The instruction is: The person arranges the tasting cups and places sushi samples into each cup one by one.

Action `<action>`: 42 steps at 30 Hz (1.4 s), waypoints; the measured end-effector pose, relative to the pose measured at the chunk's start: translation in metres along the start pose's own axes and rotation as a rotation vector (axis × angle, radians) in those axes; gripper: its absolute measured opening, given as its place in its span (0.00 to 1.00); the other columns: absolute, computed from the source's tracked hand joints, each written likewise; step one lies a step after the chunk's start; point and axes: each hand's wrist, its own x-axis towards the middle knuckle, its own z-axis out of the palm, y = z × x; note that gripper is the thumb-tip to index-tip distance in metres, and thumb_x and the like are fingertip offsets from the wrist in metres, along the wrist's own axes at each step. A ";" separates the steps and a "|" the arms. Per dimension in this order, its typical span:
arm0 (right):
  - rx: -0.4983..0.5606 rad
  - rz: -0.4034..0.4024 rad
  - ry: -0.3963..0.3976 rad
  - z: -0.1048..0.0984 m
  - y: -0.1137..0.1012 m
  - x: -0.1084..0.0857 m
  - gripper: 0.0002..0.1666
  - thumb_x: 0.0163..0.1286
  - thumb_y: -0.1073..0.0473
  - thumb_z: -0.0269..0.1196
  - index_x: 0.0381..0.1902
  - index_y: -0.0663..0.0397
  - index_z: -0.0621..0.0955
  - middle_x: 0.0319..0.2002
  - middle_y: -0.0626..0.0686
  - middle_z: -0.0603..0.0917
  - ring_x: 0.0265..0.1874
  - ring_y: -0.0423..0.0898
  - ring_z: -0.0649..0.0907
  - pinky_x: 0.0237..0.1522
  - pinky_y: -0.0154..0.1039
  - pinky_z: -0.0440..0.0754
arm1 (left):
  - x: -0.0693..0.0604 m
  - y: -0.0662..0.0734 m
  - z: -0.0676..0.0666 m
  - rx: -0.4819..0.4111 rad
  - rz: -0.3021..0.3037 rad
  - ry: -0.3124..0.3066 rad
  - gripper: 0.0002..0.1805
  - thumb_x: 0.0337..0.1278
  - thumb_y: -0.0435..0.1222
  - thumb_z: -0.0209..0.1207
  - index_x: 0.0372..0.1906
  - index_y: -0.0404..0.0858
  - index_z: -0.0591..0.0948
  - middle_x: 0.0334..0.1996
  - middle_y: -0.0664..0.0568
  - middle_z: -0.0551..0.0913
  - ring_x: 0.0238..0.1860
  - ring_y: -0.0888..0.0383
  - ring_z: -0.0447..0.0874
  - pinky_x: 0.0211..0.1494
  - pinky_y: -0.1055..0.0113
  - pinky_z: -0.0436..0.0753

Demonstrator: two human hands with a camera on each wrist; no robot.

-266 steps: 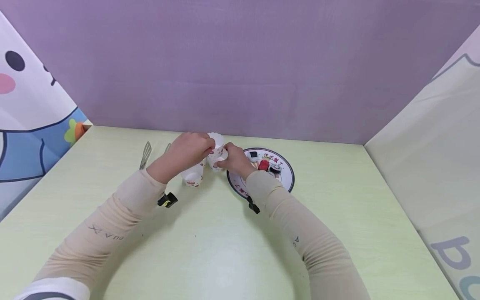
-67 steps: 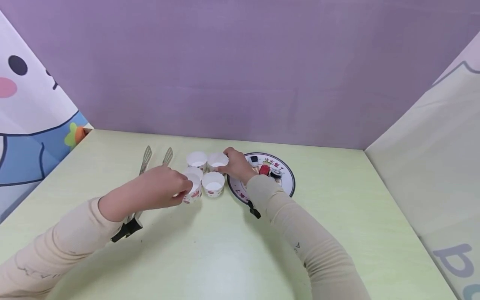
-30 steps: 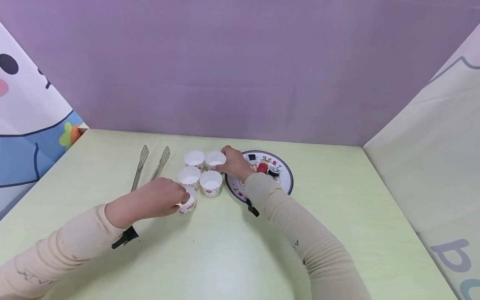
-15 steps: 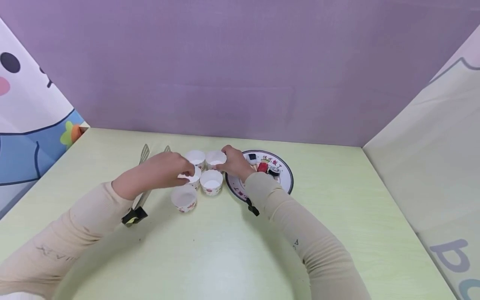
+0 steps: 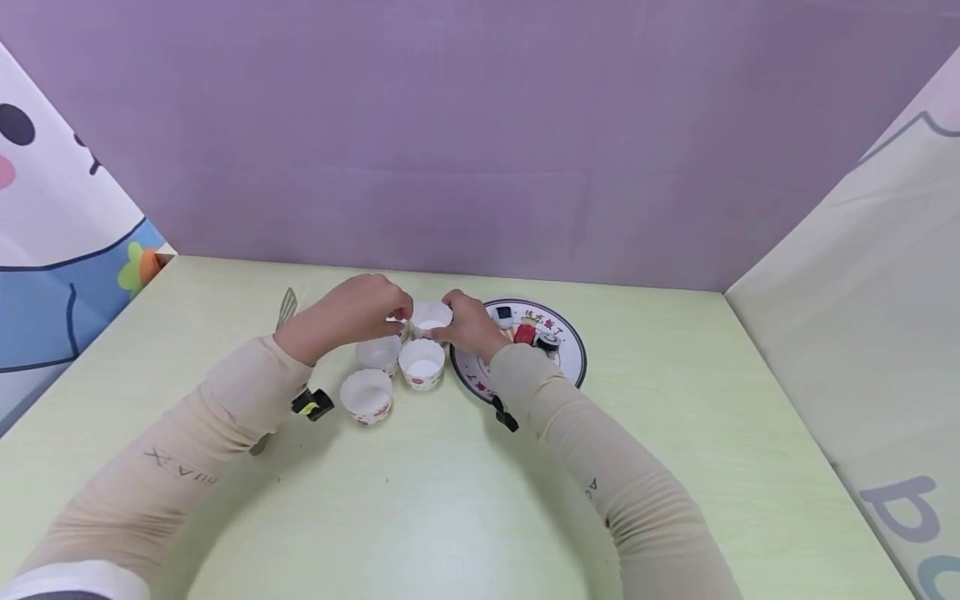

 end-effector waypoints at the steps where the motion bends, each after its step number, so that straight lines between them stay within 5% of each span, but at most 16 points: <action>1: 0.003 0.003 0.000 0.000 0.000 0.000 0.38 0.60 0.55 0.68 0.63 0.60 0.66 0.59 0.59 0.73 0.54 0.52 0.75 0.54 0.42 0.75 | 0.003 0.001 0.000 0.004 -0.004 0.001 0.02 0.49 0.29 0.66 0.29 0.38 0.85 0.25 0.53 0.82 0.26 0.57 0.75 0.34 0.64 0.77; 7: 0.019 0.001 -0.003 -0.003 0.002 -0.001 0.37 0.60 0.55 0.68 0.63 0.60 0.66 0.58 0.60 0.73 0.54 0.52 0.76 0.53 0.42 0.76 | 0.020 0.006 0.002 0.053 -0.024 -0.043 0.02 0.50 0.29 0.65 0.30 0.38 0.84 0.27 0.52 0.84 0.28 0.56 0.77 0.38 0.63 0.78; 15: 0.010 -0.054 0.008 -0.002 0.003 -0.003 0.34 0.60 0.57 0.68 0.60 0.61 0.68 0.56 0.58 0.75 0.54 0.53 0.75 0.55 0.44 0.74 | 0.042 0.015 0.012 0.156 -0.044 -0.179 0.02 0.51 0.31 0.65 0.31 0.39 0.84 0.30 0.52 0.84 0.33 0.54 0.79 0.41 0.62 0.79; 36: 0.009 -0.086 0.013 -0.002 0.000 -0.004 0.30 0.61 0.60 0.67 0.58 0.62 0.69 0.56 0.59 0.75 0.52 0.53 0.76 0.54 0.43 0.75 | 0.047 0.011 0.024 0.146 -0.029 -0.171 0.03 0.53 0.34 0.65 0.27 0.39 0.84 0.26 0.51 0.83 0.28 0.56 0.75 0.37 0.62 0.79; 42: 0.010 -0.100 0.011 -0.001 0.000 -0.002 0.30 0.60 0.60 0.67 0.57 0.62 0.70 0.55 0.59 0.76 0.52 0.53 0.76 0.54 0.43 0.75 | 0.048 0.013 0.023 0.189 -0.069 -0.169 0.05 0.53 0.36 0.65 0.32 0.38 0.83 0.27 0.51 0.82 0.28 0.56 0.76 0.37 0.61 0.79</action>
